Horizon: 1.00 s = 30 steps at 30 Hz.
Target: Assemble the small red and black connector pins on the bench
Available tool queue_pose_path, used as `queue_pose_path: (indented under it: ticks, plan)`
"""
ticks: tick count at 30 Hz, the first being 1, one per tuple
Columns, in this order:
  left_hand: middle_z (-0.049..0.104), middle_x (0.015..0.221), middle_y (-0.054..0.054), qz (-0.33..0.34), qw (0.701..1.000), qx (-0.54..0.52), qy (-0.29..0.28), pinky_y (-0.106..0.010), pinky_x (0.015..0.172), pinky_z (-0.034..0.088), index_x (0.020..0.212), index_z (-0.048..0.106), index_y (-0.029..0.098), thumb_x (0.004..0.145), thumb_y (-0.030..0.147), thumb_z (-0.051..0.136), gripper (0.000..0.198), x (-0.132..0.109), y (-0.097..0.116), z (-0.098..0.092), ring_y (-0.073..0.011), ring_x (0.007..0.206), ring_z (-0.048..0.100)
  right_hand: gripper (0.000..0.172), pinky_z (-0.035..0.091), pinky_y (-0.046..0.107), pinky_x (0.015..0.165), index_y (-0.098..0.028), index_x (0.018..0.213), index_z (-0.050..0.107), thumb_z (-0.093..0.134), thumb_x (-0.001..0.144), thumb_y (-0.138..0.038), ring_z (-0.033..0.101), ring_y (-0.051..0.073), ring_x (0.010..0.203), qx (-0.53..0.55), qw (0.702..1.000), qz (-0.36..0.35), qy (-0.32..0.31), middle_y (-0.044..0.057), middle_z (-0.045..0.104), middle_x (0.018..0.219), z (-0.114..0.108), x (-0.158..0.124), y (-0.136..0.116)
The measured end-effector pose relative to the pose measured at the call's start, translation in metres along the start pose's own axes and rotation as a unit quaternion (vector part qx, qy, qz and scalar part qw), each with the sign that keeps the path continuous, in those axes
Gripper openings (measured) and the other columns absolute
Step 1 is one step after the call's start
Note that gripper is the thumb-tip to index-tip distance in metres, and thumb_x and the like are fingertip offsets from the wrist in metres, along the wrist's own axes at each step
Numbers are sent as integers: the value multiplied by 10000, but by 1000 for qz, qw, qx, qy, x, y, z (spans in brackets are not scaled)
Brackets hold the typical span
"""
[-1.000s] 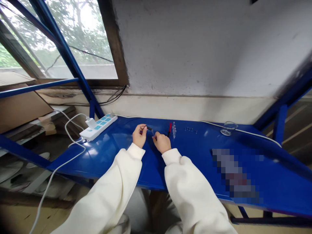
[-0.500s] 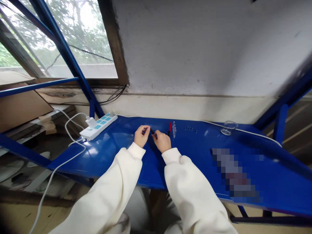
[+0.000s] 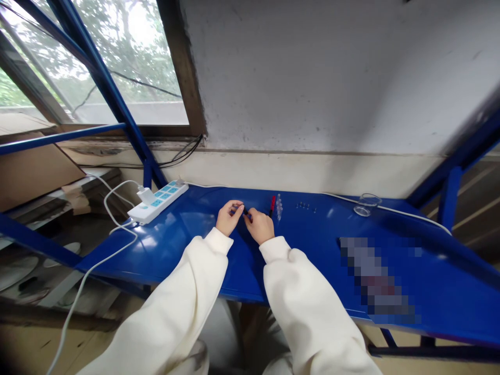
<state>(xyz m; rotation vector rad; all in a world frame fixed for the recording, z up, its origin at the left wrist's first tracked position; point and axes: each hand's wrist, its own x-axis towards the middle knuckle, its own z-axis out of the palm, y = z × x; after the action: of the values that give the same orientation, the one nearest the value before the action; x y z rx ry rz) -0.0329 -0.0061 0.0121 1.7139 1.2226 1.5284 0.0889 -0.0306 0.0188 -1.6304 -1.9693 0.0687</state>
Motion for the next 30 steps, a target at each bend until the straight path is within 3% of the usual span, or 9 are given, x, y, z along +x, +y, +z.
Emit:
queue_pose_path:
  ticks: [5,9,12,16,20,23,30]
  plan:
    - [591,782,-29,-42,997,-62,-22,-225,604,440,903,581,149,657,238,617,264,3,-2,0,-74,583,519,186,270,211,489,-205,794,563,435,813,-340,566,127,567,11,1000,-7,15,4,622,653,0,-1,0]
    - [581,671,-6,-97,987,-99,-86,-222,549,420,774,606,130,643,292,625,209,4,-5,0,-69,523,486,186,277,211,493,-203,831,564,416,818,-316,566,124,569,8,1000,-11,21,6,622,662,0,-1,1]
    - [581,623,-3,-83,987,-79,-114,-225,553,413,706,620,123,632,309,632,201,4,-8,1,-80,526,490,168,282,210,497,-204,853,566,429,805,-290,575,128,593,-1,1000,-9,12,7,628,680,1,0,2]
    - [618,659,-22,-80,990,-55,-99,-246,585,435,733,636,131,630,305,631,202,7,-15,-1,-109,570,535,199,292,211,497,-211,901,565,420,817,-320,575,127,586,-4,1000,-5,-8,3,629,677,2,0,2]
    - [640,715,-42,-95,993,67,-6,-274,641,454,731,622,145,667,263,593,138,14,-25,-13,-139,637,578,232,318,212,513,-210,942,565,419,826,-348,582,129,603,0,1000,-6,-20,7,635,688,1,0,1]
    - [641,770,-65,-98,966,228,65,-287,685,441,708,605,157,689,247,572,97,17,-27,-26,-162,712,589,239,330,213,520,-208,938,572,408,833,-347,583,126,605,-2,1000,-5,-28,11,639,698,0,-1,0]
    - [656,848,-64,-179,902,391,27,-404,765,383,712,600,204,697,251,577,55,13,-16,-35,-236,833,586,233,322,210,516,-209,911,581,399,838,-336,577,127,596,3,1000,-11,-22,9,637,679,0,-2,0]
